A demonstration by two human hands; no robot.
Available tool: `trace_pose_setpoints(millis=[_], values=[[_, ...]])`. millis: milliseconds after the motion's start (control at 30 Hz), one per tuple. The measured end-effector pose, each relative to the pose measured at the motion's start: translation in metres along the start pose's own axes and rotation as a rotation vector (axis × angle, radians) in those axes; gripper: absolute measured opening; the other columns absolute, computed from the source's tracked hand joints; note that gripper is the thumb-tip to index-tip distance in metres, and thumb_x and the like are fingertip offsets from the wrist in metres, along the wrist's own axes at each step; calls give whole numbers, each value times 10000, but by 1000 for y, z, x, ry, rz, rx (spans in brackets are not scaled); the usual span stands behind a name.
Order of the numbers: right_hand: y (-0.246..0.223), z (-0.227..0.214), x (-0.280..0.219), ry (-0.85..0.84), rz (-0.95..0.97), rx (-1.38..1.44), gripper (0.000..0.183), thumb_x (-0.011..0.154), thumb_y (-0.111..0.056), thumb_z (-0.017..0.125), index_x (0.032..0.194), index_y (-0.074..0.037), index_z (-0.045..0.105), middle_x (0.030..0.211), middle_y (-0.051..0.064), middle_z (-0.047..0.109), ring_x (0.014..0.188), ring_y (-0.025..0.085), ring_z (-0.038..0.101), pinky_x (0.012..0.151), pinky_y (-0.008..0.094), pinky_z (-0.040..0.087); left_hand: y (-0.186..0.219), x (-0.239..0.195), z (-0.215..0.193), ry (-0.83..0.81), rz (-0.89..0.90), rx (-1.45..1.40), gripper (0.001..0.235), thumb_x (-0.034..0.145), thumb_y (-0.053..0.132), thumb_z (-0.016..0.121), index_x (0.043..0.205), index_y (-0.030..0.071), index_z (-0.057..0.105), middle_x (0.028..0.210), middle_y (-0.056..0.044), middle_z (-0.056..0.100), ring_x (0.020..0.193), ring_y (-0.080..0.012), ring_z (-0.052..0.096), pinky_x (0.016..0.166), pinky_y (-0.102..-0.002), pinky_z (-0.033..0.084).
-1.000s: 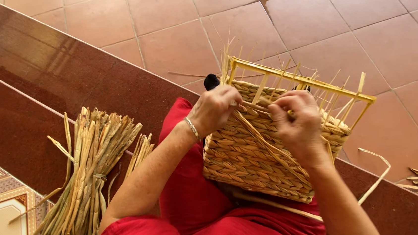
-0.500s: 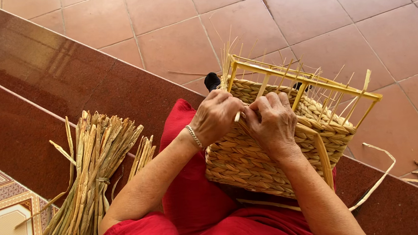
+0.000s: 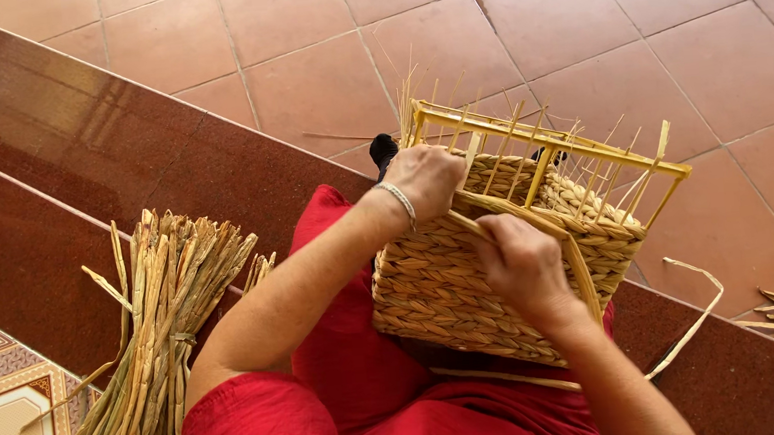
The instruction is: The person weaves a rectangular basket by hand, interlacing dried palm fronds through a vertical frame. They repeatedly pull strands through the weave, tighten the structure, and adjust the basket's position on their lap.
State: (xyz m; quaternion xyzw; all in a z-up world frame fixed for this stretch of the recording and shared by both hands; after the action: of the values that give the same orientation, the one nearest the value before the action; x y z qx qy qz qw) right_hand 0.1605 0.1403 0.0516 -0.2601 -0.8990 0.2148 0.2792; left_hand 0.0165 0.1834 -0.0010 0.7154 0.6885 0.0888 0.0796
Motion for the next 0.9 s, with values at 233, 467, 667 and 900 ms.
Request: trace_pose_setpoints(millis=[233, 467, 667, 900], values=[[11, -59, 28, -19, -32, -70, 163, 922, -134, 757, 1064, -53, 756, 892, 118, 715, 770, 235, 687, 677, 381, 557, -3, -31, -34, 120, 217, -551, 278, 842, 6, 581, 1086, 32, 711, 1026, -158, 670, 986, -333, 655, 850, -434, 543], [-33, -44, 44, 151, -487, -407, 67, 960, -42, 770, 1022, -20, 761, 887, 94, 679, 804, 222, 674, 699, 347, 574, 8, -51, -35, 162, 302, -587, 295, 885, 30, 613, 1160, 82, 707, 1053, -104, 663, 986, -300, 668, 865, -401, 549], [54, -42, 68, -182, 261, 332, 82, 922, -90, 753, 989, -52, 782, 849, 73, 749, 724, 127, 663, 636, 282, 542, 13, -46, -24, 97, 168, -401, 111, 825, 54, 651, 930, 63, 682, 957, -116, 647, 946, -309, 664, 828, -436, 538], [70, -33, 38, -92, 309, 155, 162, 936, -167, 716, 1060, -69, 751, 859, 68, 772, 692, 111, 689, 631, 289, 559, 27, -58, -55, 431, 170, -474, 281, 927, 87, 646, 1190, 26, 568, 1097, -156, 611, 947, -336, 648, 815, -438, 532]])
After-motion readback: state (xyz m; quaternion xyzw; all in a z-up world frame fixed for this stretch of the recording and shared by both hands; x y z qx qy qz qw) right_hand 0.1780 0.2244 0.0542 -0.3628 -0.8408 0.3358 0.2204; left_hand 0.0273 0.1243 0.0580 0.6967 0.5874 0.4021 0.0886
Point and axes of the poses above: each hand's wrist, its own x-axis towards the middle knuckle, its own z-axis out of the palm, y = z × x, the point moved 9 cm from there along x, towards the middle knuckle
